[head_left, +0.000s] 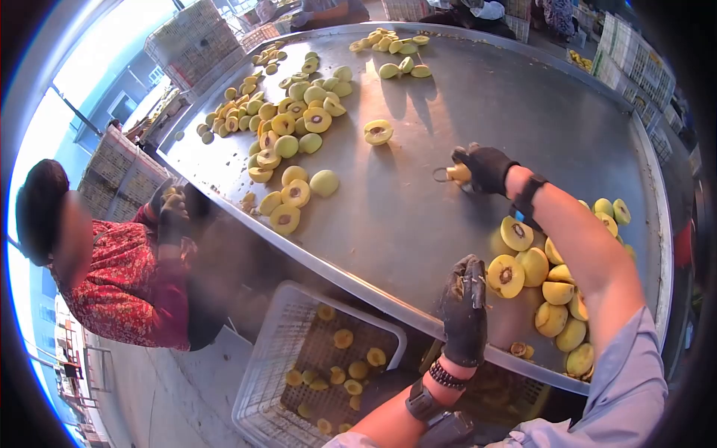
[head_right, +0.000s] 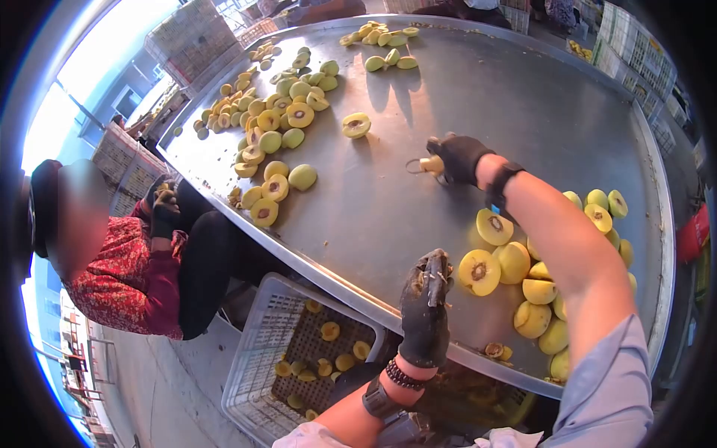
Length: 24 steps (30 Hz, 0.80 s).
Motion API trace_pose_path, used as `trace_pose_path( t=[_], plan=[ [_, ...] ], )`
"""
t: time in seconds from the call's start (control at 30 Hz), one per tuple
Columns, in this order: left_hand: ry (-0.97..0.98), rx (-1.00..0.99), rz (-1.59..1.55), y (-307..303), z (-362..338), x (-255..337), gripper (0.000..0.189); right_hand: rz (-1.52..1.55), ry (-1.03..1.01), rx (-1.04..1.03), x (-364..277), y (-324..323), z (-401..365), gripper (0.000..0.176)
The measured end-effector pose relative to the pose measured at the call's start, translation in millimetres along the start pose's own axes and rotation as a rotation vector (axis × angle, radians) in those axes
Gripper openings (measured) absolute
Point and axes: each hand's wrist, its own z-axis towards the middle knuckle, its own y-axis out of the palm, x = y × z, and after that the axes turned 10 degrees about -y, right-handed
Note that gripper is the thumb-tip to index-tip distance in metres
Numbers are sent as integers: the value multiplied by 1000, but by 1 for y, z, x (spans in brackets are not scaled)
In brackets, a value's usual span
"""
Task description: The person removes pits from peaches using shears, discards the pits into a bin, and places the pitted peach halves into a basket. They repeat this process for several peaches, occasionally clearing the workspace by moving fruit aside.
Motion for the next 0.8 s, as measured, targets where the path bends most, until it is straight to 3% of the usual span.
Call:
trace_pose_path(
  t=[0.07, 0.1, 0.17, 0.2, 0.23, 0.33, 0.4, 0.5, 0.53, 0.6, 0.73, 0.8],
  plan=[
    [143, -7, 90, -16, 10, -21, 40, 562, 121, 15, -10, -13, -23, 37],
    [103, -50, -2, -12, 6, -19, 42, 828, 212, 39, -12, -24, -44, 36],
    [25, -139, -197, -7, -4, -9, 50, 1289, 200, 103, -27, -43, -78, 34],
    [63, -143, -262, -8, -5, -14, 55, 1427, 215, 104, -41, -53, -95, 34],
    [-45, -127, -322, -6, -8, -1, 59, 1572, 218, 102, -60, -62, -112, 33],
    [-62, -207, -512, 4, -20, 20, 56, 1810, 151, 127, -120, -82, -153, 39],
    [27, -339, -409, 2, -30, 25, 52, 1727, 92, 241, -146, -76, -172, 37],
    [-101, -547, -537, 7, -56, 43, 46, 1599, 172, 505, -171, -71, -198, 28],
    [-68, -724, -518, 3, -55, 38, 44, 1502, 229, 575, -171, -64, -206, 26],
    [196, -662, -130, 6, -71, 35, 44, 1348, 334, 670, -180, -60, -227, 17],
    [739, -641, 458, 2, -82, 33, 37, 833, 273, 1010, -203, -55, -257, 21],
    [600, -768, 338, 6, -88, 31, 38, 736, 324, 949, -212, -59, -279, 23]
  ],
)
